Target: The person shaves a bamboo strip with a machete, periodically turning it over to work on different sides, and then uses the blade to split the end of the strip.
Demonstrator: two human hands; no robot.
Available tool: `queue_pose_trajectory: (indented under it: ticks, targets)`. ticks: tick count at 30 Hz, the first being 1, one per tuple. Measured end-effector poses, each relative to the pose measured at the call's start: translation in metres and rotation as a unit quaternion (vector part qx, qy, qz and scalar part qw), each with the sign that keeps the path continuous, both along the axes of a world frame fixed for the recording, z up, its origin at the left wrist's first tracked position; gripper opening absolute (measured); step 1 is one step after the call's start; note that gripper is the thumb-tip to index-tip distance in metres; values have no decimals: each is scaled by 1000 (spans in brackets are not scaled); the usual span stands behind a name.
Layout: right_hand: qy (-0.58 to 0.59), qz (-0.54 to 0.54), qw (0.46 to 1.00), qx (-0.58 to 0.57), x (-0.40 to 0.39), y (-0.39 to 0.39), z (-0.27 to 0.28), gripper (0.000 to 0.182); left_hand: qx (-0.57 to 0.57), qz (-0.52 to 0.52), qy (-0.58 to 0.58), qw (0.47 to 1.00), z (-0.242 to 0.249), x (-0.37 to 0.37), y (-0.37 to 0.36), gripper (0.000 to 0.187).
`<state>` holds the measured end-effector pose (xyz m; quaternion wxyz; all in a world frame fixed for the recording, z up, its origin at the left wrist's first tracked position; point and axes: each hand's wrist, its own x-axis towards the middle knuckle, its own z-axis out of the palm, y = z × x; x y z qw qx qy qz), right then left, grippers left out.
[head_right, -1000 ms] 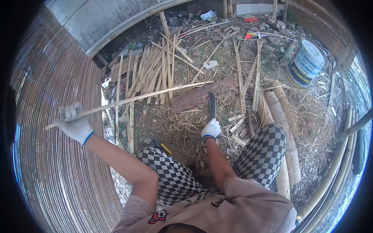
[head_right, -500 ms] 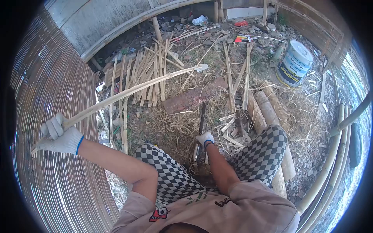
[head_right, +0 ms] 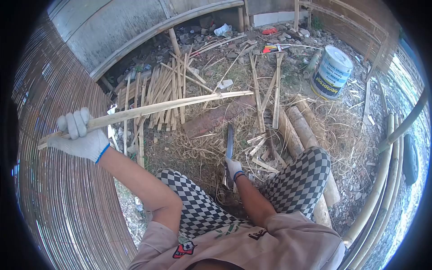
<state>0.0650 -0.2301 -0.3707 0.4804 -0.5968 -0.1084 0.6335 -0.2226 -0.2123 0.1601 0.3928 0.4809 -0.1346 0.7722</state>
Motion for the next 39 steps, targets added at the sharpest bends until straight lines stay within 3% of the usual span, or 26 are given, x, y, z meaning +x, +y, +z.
queue_pose_trajectory:
  ticks: [3,5,6,8,11,13,14,15,17,20,24,26,28,31,36,39]
  targets:
    - [-76,63,994,-45,-4,-7,82,36,3,-8,7,1000,-3,2,9,71]
    - [-180,197,962,66,3,11,59,35,2,-5,9,1000,-9,1,15,73]
    - [-174,191,958,129,4,18,62,34,-2,2,8,1000,-9,4,17,75]
    - [-66,127,987,67,4,13,152,29,-17,34,7,999,-9,10,19,77]
    - [-39,17,973,227,-7,23,179,23,-35,108,15,993,-17,24,27,80]
    - [-150,-26,932,329,-5,38,179,27,-57,153,22,986,-19,36,43,80]
    - [-312,-60,866,385,-3,47,177,32,-73,164,34,983,-21,39,53,81]
    - [-281,3,915,290,2,29,232,31,-124,188,29,974,-19,54,51,81]
    - [-481,-7,813,328,3,28,262,19,-126,187,54,973,-21,63,60,77]
    - [-556,48,754,348,0,23,311,20,-96,188,68,975,-26,73,62,72]
    - [-629,69,676,377,9,36,338,22,-48,98,98,989,-30,60,70,62]
    - [-640,46,661,389,10,40,346,20,-38,84,106,990,-34,61,67,63]
    - [-649,25,645,403,11,43,362,17,-72,138,83,984,-27,76,61,67]
    - [-659,83,639,388,4,33,396,17,-110,178,51,977,-18,92,53,71]
    - [-686,117,581,422,-9,32,392,20,-115,187,44,975,-26,93,47,72]
    - [-660,138,599,432,-18,23,406,20,-66,146,63,985,-38,81,59,71]
